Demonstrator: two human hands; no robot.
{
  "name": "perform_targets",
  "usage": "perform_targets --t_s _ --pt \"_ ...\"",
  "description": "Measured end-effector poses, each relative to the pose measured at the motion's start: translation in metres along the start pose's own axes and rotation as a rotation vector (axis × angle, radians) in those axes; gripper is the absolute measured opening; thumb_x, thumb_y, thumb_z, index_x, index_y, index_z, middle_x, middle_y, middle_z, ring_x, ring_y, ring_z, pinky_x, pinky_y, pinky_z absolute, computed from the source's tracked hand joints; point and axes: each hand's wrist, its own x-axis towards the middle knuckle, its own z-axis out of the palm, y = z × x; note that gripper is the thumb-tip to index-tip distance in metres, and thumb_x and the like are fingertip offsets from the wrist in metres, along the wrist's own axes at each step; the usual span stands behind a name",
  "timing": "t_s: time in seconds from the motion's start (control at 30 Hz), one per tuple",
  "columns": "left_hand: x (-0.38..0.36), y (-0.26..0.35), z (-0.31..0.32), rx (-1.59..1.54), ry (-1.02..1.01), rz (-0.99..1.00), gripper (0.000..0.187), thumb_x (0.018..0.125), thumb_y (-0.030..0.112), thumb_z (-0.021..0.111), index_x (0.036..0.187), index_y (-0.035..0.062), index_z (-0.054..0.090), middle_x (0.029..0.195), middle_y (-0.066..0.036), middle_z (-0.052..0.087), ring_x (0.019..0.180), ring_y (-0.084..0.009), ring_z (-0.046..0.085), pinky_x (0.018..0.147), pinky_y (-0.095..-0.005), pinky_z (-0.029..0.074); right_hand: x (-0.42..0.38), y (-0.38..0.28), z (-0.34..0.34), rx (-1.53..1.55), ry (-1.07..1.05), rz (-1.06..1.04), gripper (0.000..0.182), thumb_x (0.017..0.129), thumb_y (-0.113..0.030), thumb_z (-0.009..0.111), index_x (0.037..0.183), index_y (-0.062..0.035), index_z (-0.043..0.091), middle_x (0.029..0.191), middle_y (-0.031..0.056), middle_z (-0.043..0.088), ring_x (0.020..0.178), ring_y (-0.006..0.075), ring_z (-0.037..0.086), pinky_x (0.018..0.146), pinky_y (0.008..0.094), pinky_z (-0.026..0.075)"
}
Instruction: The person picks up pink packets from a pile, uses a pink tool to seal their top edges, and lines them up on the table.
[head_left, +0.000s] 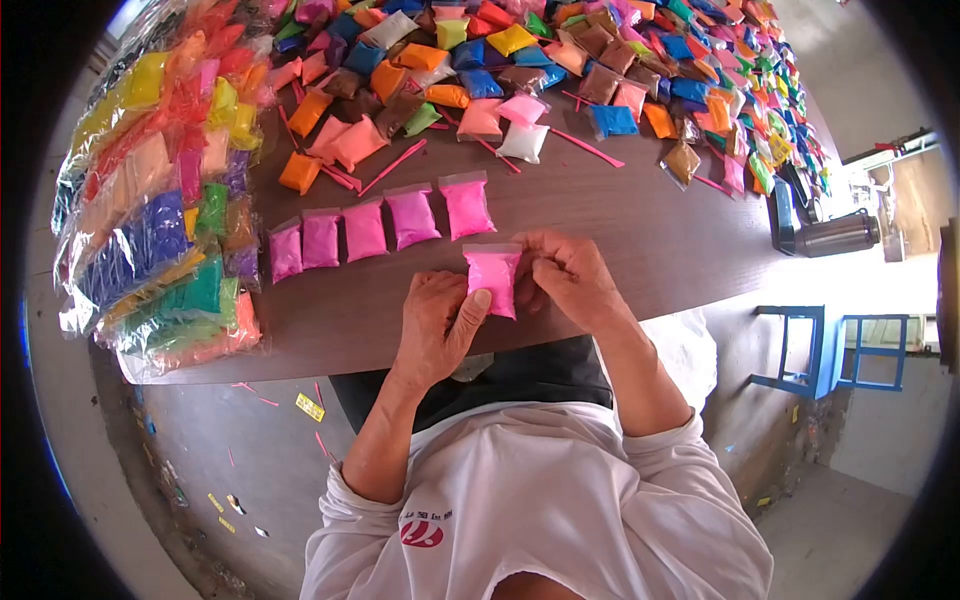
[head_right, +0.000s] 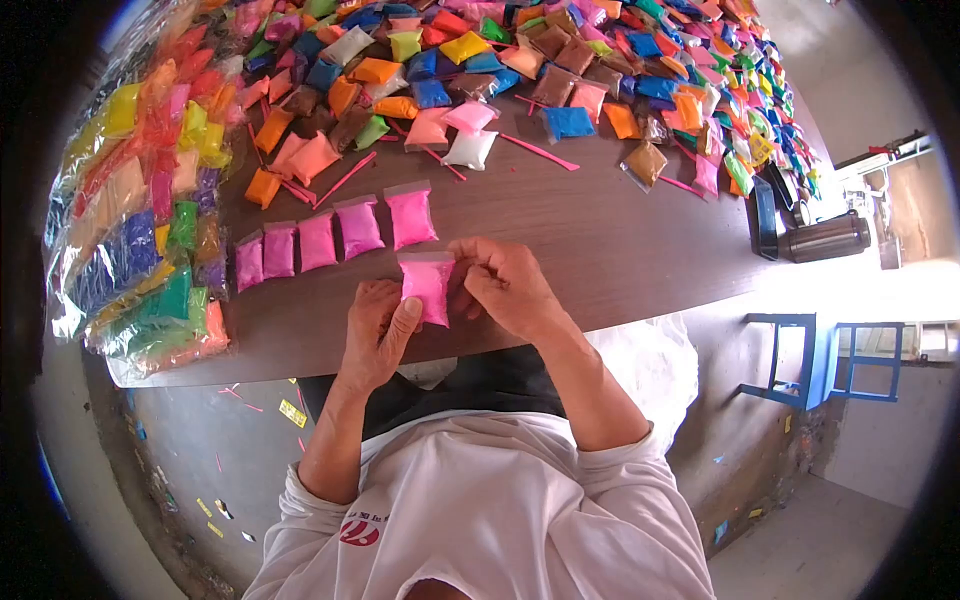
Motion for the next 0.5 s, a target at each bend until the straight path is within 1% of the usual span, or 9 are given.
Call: perform_targets --t_s 0.1,0.2,0.3,0.4,0.5 --pt "0.0 -0.003 0.002 -0.01 0.008 0.017 0.039 0.098 0.031 0.056 0.071 0.0032 0.061 0.068 -0.01 0.055 0.069 -0.0293 0.05 0.074 -0.0382 0.036 -0.003 0.003 -0.007 0.053 0.087 -0.045 0.021 0.094 -0.007 0.056 0.109 0.0018 0.067 0.08 0.0021 0.063 0.062 0.0089 0.059 0.054 0.0247 0.051" --pt "0.0 -0.004 0.002 -0.011 0.004 0.028 0.038 0.098 0.03 0.056 0.071 0.0035 0.061 0.068 -0.01 0.055 0.069 -0.0292 0.05 0.074 -0.0383 0.036 -0.005 -0.001 -0.01 -0.008 0.048 -0.008 0.02 0.094 -0.011 0.058 0.106 0.0027 0.066 0.078 0.0018 0.063 0.062 0.0087 0.059 0.053 0.024 0.05" --pt "0.0 -0.004 0.003 -0.003 -0.004 0.035 0.037 0.097 0.029 0.057 0.071 0.0034 0.061 0.068 -0.01 0.056 0.069 -0.0295 0.05 0.074 -0.0385 0.036 -0.001 0.001 -0.008 -0.225 -0.062 0.073 0.021 0.096 -0.018 0.06 0.102 0.0012 0.067 0.08 0.0013 0.064 0.067 0.0073 0.06 0.056 0.0215 0.048" --pt "0.0 -0.003 0.004 0.012 0.01 0.044 0.035 0.096 0.027 0.058 0.071 0.0031 0.061 0.068 -0.01 0.056 0.069 -0.0298 0.05 0.074 -0.039 0.037 0.003 0.013 0.001 -0.158 0.014 -0.025 0.026 0.093 -0.025 0.066 0.096 0.0009 0.066 0.071 0.002 0.061 0.057 0.0074 0.056 0.05 0.0229 0.046" --pt "-0.001 -0.004 0.004 0.041 0.021 0.074 0.032 0.095 0.025 0.06 0.072 0.0027 0.062 0.069 -0.011 0.057 0.07 -0.0303 0.052 0.075 -0.0396 0.037 -0.003 0.005 0.004 -0.018 0.003 0.004 0.027 0.092 -0.027 0.069 0.096 0.0004 0.066 0.071 0.0023 0.06 0.059 0.0067 0.055 0.05 0.023 0.046"
